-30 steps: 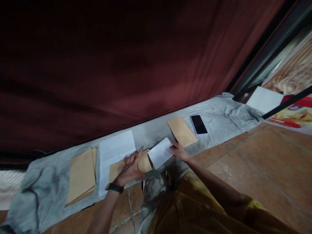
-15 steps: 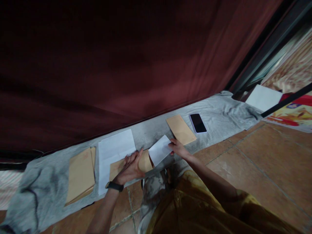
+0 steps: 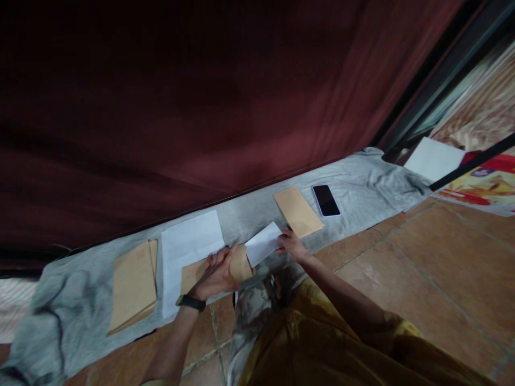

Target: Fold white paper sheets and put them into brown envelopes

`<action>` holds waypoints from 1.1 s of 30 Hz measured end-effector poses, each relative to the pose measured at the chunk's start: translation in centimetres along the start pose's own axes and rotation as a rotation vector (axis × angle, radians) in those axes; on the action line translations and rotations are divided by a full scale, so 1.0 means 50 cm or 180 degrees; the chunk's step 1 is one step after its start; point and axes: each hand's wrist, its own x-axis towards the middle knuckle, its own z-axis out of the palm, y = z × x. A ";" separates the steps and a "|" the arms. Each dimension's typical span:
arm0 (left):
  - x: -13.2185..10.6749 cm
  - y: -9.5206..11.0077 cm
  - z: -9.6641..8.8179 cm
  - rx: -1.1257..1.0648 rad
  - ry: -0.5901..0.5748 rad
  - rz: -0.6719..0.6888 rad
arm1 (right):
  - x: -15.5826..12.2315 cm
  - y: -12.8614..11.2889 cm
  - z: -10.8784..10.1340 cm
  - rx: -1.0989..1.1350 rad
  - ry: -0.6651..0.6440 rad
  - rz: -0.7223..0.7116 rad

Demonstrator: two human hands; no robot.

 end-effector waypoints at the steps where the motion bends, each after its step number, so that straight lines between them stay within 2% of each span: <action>1: -0.001 0.002 -0.001 0.0003 0.0016 0.0006 | -0.001 0.002 0.001 0.0001 0.0007 -0.0007; 10: -0.001 0.022 -0.021 -0.0091 -0.0153 -0.0201 | -0.029 0.037 0.006 -0.0318 0.0298 -0.0394; 14: 0.001 0.017 -0.013 -0.0033 -0.0161 -0.0206 | -0.047 0.054 0.008 -0.0444 0.0409 -0.0487; 19: 0.005 0.006 0.002 0.0017 -0.0094 -0.0183 | -0.059 0.065 0.009 -0.0631 0.0433 -0.0829; 28: -0.004 0.010 0.014 0.0017 0.0175 0.0008 | -0.048 0.068 -0.002 -0.0642 0.0078 -0.0693; 33: 0.000 0.023 0.023 0.0021 0.0283 -0.0131 | -0.052 0.076 0.002 -0.0617 0.0124 -0.0615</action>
